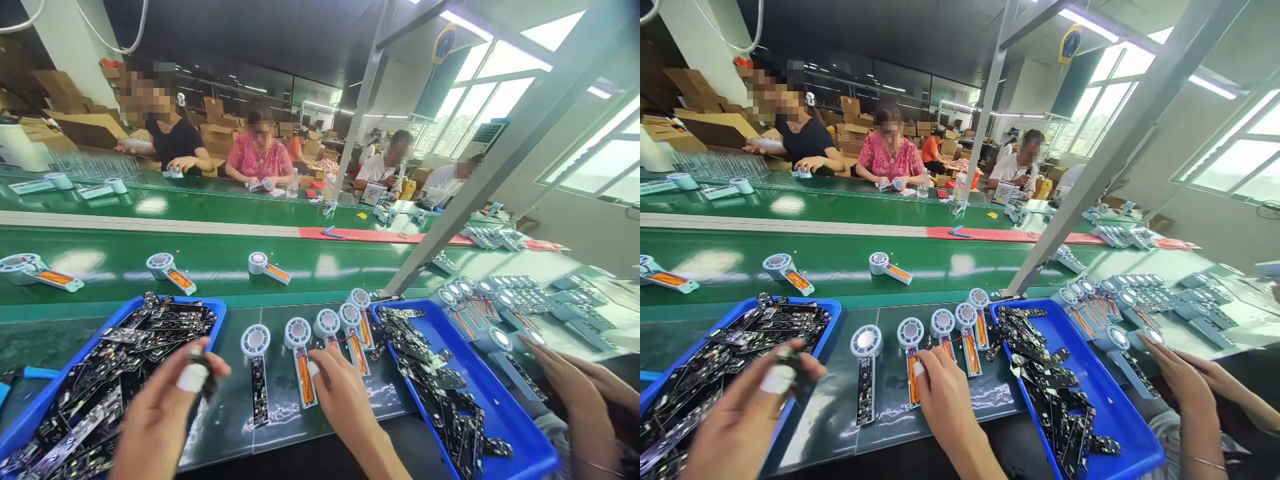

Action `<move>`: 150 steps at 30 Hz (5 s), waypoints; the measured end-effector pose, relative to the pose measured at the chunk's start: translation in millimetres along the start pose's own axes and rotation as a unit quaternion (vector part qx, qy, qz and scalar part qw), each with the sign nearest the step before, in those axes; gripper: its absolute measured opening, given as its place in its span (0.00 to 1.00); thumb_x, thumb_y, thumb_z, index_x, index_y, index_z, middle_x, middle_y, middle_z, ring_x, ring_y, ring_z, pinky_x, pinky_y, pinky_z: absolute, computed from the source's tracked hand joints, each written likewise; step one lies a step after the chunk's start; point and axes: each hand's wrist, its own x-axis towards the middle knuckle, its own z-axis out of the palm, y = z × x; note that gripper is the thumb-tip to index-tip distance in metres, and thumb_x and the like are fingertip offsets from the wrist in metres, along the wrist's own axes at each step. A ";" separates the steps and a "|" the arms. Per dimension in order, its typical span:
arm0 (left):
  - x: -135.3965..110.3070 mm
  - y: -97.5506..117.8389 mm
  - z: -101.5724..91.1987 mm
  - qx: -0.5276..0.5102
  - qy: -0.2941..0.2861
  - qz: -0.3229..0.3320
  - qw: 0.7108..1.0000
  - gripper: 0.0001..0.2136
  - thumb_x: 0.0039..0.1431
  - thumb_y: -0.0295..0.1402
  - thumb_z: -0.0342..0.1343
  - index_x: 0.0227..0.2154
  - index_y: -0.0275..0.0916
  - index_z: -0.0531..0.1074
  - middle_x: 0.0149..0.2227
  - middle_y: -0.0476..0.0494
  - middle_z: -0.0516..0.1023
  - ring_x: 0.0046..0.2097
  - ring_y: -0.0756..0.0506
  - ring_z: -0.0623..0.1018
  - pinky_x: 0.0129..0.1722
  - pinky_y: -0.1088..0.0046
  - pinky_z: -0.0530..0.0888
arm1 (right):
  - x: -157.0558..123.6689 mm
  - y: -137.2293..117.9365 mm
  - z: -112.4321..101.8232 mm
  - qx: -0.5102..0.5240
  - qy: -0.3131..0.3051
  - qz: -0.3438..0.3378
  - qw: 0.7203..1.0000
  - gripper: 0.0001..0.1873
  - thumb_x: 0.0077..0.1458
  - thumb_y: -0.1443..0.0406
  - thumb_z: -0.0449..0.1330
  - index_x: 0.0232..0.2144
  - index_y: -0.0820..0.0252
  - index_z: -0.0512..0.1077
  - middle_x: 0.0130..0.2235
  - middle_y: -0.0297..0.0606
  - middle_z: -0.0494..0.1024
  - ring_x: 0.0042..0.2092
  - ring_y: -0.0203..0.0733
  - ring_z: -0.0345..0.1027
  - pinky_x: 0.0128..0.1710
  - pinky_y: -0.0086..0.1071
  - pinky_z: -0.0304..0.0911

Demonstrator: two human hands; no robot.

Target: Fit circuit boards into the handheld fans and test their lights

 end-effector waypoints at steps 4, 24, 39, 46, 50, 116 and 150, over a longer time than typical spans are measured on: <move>-47.1 -44.4 64.4 -0.086 -0.126 -0.099 0.983 0.24 0.53 0.54 0.61 0.44 0.41 0.79 0.26 0.48 0.77 0.23 0.47 0.72 0.22 0.71 0.72 | 10.0 -13.5 23.6 -0.106 0.016 0.036 0.994 0.08 0.61 0.71 0.57 0.41 0.58 0.73 0.39 0.40 0.74 0.40 0.46 0.70 0.37 0.33 0.63; -54.3 -112.6 40.7 0.223 -0.137 0.057 0.964 0.21 0.67 0.44 0.42 0.53 0.39 0.70 0.56 0.34 0.77 0.57 0.36 0.77 0.53 0.56 0.76 | -15.1 -3.8 35.2 0.421 -0.025 0.170 0.891 0.13 0.63 0.56 0.59 0.36 0.60 0.75 0.32 0.37 0.76 0.32 0.39 0.66 0.33 0.30 0.60; -48.7 -107.3 59.6 0.163 -0.162 0.066 0.971 0.16 0.61 0.39 0.53 0.50 0.42 0.70 0.52 0.39 0.77 0.54 0.38 0.77 0.53 0.58 0.74 | -27.1 -14.3 50.4 0.376 -0.007 0.048 0.925 0.07 0.63 0.63 0.58 0.38 0.58 0.76 0.39 0.40 0.78 0.40 0.41 0.71 0.40 0.31 0.65; -50.2 -92.0 43.0 0.062 -0.111 -0.103 0.987 0.24 0.58 0.48 0.55 0.51 0.38 0.73 0.40 0.40 0.82 0.37 0.39 0.81 0.35 0.65 0.78 | -18.8 -18.2 43.5 0.238 -0.019 -0.028 0.971 0.13 0.64 0.71 0.54 0.42 0.55 0.77 0.40 0.39 0.79 0.40 0.41 0.73 0.40 0.30 0.67; -46.1 -88.6 40.5 0.048 -0.121 -0.097 0.987 0.23 0.58 0.49 0.55 0.49 0.38 0.76 0.31 0.45 0.81 0.30 0.42 0.78 0.32 0.68 0.76 | -18.2 -20.3 41.1 0.259 -0.039 -0.009 0.965 0.16 0.63 0.73 0.54 0.46 0.55 0.77 0.43 0.38 0.80 0.43 0.41 0.74 0.44 0.30 0.68; -29.2 -78.5 12.8 0.315 -0.322 0.081 0.889 0.17 0.68 0.37 0.40 0.50 0.46 0.73 0.41 0.43 0.82 0.42 0.40 0.81 0.42 0.66 0.76 | -25.3 21.1 -101.6 0.182 -0.009 -0.045 0.982 0.25 0.69 0.50 0.45 0.34 0.50 0.78 0.32 0.34 0.76 0.39 0.50 0.73 0.28 0.37 0.64; -43.8 -69.9 24.2 0.225 -0.248 0.036 0.941 0.16 0.66 0.46 0.45 0.45 0.45 0.72 0.38 0.44 0.79 0.41 0.40 0.78 0.39 0.69 0.70 | -21.7 -22.7 26.1 0.203 -0.132 -0.058 0.969 0.26 0.58 0.77 0.55 0.56 0.54 0.65 0.44 0.37 0.78 0.45 0.42 0.72 0.47 0.34 0.67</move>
